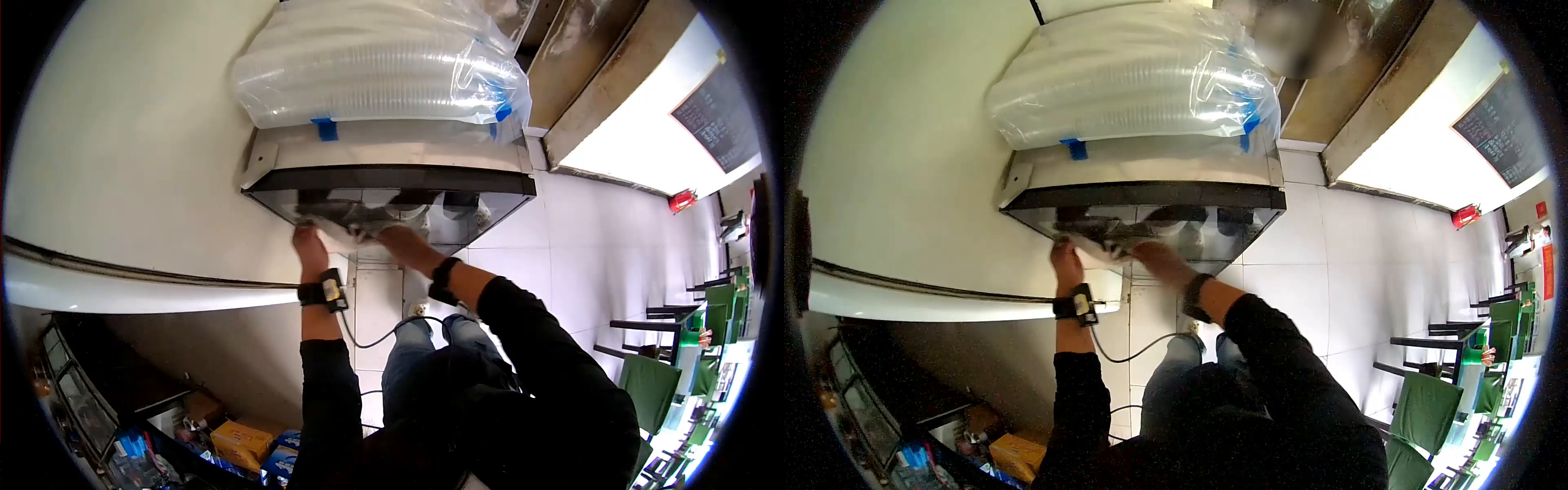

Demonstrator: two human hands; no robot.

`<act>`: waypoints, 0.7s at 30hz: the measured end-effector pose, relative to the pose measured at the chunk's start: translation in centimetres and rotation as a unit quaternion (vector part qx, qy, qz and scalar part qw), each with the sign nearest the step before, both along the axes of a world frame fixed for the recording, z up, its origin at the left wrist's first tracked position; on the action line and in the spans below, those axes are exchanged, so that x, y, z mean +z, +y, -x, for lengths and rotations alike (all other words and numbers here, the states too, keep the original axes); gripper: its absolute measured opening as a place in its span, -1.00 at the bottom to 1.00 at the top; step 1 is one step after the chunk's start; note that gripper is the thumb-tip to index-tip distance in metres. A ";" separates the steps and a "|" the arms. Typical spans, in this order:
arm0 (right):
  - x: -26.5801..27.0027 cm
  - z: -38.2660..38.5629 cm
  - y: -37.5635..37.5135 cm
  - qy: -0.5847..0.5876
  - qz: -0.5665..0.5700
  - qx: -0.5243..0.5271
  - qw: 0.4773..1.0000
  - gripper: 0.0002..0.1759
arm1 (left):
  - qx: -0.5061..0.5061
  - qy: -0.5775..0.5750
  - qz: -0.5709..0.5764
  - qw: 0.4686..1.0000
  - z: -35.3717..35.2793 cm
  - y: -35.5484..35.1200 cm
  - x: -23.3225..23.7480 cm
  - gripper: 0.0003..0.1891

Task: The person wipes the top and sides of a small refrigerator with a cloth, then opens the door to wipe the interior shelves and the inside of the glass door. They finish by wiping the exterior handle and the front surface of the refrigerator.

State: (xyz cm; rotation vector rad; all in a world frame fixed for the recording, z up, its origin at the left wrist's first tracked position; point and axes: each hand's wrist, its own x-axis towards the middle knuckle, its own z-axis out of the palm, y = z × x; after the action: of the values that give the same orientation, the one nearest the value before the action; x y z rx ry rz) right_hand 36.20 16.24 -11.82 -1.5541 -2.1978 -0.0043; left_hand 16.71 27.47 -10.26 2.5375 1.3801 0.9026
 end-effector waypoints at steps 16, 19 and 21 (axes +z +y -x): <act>5.7 -12.7 -9.5 -0.285 -0.037 0.013 0.958 -0.56 | -0.060 -0.335 0.296 0.893 -10.6 -6.5 -0.7 -0.77; 5.0 -12.3 -10.8 -0.274 0.195 -0.026 0.941 -0.63 | 0.008 -0.367 0.362 0.857 -13.8 -9.6 -7.6 -0.63; 3.2 -14.7 -10.5 -0.230 0.036 0.062 0.970 -0.62 | 0.036 -0.447 0.322 0.833 -15.6 -9.3 -6.6 -0.58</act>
State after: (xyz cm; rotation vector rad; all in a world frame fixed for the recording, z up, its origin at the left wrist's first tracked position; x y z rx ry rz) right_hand 50.87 5.71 -8.65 -1.5717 -2.6759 -0.2757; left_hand 32.31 18.15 -16.83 1.2745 1.1553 1.1511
